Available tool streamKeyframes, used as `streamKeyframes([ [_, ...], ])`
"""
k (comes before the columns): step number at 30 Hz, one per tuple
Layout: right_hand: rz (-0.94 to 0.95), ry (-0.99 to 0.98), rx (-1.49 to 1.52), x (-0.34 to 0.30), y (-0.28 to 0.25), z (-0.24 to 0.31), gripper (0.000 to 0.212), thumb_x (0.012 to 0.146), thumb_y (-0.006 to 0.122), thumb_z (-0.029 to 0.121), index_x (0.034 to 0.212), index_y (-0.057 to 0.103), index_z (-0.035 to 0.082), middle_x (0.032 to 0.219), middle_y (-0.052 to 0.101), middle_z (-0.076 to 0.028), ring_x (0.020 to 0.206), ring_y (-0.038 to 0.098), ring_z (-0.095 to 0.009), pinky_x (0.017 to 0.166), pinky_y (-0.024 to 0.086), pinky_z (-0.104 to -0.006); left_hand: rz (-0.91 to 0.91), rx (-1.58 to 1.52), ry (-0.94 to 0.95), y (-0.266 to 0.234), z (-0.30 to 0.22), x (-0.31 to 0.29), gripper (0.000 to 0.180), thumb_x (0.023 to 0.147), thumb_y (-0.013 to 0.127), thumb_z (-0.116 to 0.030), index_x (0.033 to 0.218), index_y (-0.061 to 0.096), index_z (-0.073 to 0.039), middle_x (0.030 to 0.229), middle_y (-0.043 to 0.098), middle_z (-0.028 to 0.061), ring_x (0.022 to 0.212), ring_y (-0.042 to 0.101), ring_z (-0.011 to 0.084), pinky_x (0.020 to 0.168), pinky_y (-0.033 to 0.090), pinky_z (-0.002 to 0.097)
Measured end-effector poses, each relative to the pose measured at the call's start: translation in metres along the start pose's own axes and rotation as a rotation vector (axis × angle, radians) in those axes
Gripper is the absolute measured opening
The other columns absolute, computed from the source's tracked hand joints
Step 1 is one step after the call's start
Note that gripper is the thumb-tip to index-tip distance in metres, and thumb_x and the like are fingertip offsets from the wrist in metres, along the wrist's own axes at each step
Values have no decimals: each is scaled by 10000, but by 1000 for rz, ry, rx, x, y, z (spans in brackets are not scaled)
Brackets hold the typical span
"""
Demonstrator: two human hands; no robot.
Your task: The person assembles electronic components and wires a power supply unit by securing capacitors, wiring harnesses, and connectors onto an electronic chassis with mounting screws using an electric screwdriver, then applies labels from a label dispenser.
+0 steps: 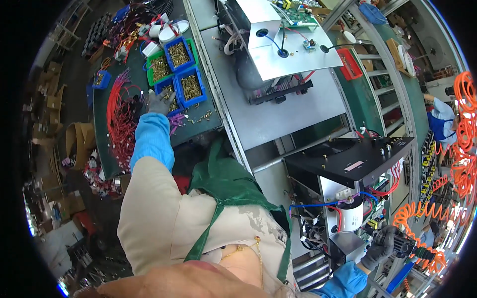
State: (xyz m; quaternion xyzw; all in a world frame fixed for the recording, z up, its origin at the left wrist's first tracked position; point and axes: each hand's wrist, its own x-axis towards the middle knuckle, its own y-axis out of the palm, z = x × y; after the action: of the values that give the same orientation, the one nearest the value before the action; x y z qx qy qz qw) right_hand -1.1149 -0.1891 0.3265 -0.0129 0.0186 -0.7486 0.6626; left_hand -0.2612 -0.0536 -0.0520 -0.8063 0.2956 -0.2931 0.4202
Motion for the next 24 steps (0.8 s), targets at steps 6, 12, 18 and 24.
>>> streamKeyframes([
  [6,83,-88,13,-1,11,4,182,876,576,185,751,504,74,630,360,39,531,302,-69,973,407,-389,110,-269,-173,4,26,-15,489,936,461,-469,1187,489,-51,1171,531,144,1079,526,328,877,515,411],
  [12,-85,-181,-55,-43,6,2,156,874,577,184,796,546,51,665,407,17,568,360,-70,954,429,-397,547,405,-273,-41,-94,18,466,984,347,-320,1399,370,-108,1450,367,108,1247,466,261,1025,425,392],
  [18,-52,-170,108,-20,-8,-17,422,786,636,213,1140,584,-10,949,616,-63,827,582,-176,808,487,-318,621,471,-397,-29,-9,13,372,956,359,-269,1220,588,-141,1232,578,156,1115,583,237,879,472,370],
  [24,-111,-201,137,-30,34,12,512,733,681,91,1206,493,40,873,588,-89,819,629,-246,737,518,-359,219,542,-130,-31,-13,18,315,936,414,-274,1011,658,-89,980,631,215,941,631,274,809,473,390],
])
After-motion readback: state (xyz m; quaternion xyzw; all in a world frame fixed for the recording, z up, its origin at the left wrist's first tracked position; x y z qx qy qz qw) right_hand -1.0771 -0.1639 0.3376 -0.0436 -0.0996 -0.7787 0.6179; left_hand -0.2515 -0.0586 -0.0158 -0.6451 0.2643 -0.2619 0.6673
